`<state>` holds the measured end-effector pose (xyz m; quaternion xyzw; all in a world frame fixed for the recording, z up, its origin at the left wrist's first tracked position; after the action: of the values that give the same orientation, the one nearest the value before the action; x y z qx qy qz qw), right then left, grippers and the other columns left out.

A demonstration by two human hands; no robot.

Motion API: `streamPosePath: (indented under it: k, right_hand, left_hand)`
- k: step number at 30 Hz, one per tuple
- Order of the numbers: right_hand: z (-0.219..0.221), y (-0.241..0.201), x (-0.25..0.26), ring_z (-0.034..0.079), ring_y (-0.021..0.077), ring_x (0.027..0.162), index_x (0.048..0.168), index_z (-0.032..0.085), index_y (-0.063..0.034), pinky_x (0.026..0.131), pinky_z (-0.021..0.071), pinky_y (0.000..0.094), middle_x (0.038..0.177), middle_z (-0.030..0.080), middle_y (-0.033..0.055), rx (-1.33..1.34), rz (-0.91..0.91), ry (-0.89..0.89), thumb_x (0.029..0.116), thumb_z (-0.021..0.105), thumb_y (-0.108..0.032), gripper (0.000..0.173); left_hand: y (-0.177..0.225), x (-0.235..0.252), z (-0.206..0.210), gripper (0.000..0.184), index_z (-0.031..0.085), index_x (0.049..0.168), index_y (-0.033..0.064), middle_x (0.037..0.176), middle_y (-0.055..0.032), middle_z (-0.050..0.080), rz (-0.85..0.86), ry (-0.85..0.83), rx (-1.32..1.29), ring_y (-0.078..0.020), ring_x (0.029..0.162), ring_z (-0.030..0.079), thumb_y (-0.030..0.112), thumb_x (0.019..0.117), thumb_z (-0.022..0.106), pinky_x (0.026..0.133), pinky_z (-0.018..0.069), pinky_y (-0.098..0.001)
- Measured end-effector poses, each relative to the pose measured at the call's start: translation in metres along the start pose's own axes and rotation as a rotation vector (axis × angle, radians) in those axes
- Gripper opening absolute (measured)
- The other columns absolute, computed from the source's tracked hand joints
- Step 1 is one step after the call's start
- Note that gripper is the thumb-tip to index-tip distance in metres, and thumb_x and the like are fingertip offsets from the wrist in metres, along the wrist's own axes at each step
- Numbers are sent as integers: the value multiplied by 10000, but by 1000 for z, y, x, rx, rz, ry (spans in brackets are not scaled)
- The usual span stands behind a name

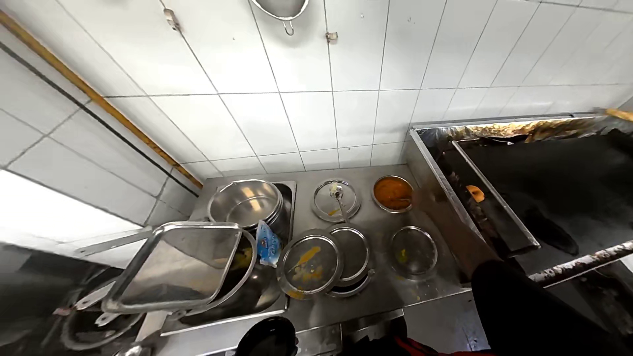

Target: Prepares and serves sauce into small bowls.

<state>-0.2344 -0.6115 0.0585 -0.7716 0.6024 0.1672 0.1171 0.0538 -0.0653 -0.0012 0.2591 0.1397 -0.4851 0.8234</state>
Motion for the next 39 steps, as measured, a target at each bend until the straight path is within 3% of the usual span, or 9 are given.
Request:
streamPosePath:
  k: [5, 11, 14, 21, 24, 27, 31, 36, 39]
  right_hand:
    - [2, -19, 1, 629, 472, 1151, 1190, 669, 44, 880, 507, 676, 1238, 649, 282, -211, -11, -132, 942, 667, -130, 302]
    - [-30, 12, 31, 653, 427, 997, 1107, 677, 62, 870, 491, 643, 1078, 674, 277, -1, -141, -205, 937, 716, -302, 403]
    - [-17, 20, 31, 646, 462, 1102, 1151, 681, 44, 919, 484, 687, 1156, 675, 286, 86, -116, -63, 953, 697, -333, 426]
    - [-5, -3, -17, 634, 448, 1142, 1152, 667, 49, 880, 515, 652, 1229, 648, 269, -34, -42, -96, 929, 671, -124, 282]
    - [-11, 14, 11, 662, 426, 1029, 1060, 678, 88, 881, 511, 641, 1095, 677, 277, 81, -150, -169, 917, 732, -226, 349]
    - [17, 40, 11, 616, 297, 788, 1036, 662, 42, 732, 516, 519, 910, 647, 191, 411, -59, -194, 918, 715, -258, 327]
    - [43, 38, -30, 648, 416, 1120, 1181, 667, 37, 947, 501, 619, 1180, 672, 262, 415, 15, -21, 1001, 616, -312, 396]
    - [19, -6, -53, 637, 451, 1126, 1123, 681, 49, 850, 531, 632, 1216, 651, 269, 53, 63, -34, 946, 637, -107, 241]
    - [-13, -15, -42, 627, 446, 1150, 1100, 677, 81, 891, 505, 652, 1219, 648, 283, 26, -14, -108, 919, 693, -155, 297]
  left_hand:
    - [-3, -10, -6, 692, 535, 1259, 87, 1126, -263, 649, 71, 187, 54, -398, 953, 684, 686, 989, 319, 731, 589, -549]
    - [-13, -17, -7, 747, 514, 1295, 74, 1198, -290, 630, -7, 64, -14, -426, 996, 671, 711, 912, 448, 769, 582, -549]
    - [-25, -17, 2, 716, 511, 1297, 92, 1205, -284, 621, -22, 63, -11, -420, 1003, 660, 695, 916, 457, 779, 574, -545]
    - [-31, -10, 18, 727, 490, 1334, 83, 1248, -293, 613, -59, 3, 29, -431, 1035, 661, 693, 958, 367, 778, 579, -559]
    - [-31, 4, 12, 700, 487, 1382, 89, 1344, -308, 574, -122, -54, 70, -472, 1104, 643, 654, 993, 349, 788, 581, -596]
    - [-34, 16, 16, 691, 511, 1361, 65, 1377, -328, 554, -179, -60, 57, -509, 1161, 621, 639, 991, 403, 819, 588, -596]
    - [-41, 20, 35, 707, 474, 1385, 51, 1403, -348, 519, -180, -83, -10, -530, 1214, 582, 631, 1002, 339, 908, 559, -623]
    - [-40, 26, 60, 877, 449, 1502, 141, 1499, -292, 474, -204, -140, 124, -517, 1334, 500, 790, 912, 429, 1010, 468, -699]
    - [-42, 32, 73, 914, 427, 1519, 147, 1533, -288, 436, -250, -239, 147, -521, 1357, 474, 799, 880, 483, 1045, 441, -701]
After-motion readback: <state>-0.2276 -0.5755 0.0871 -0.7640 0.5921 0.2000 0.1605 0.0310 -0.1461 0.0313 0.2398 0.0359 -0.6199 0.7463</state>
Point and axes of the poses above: each hand's wrist, its own x-axis towards the middle knuckle, its own z-axis out of the palm, y = z × x, the point moved 3 cm from there along x, towards the middle knuckle
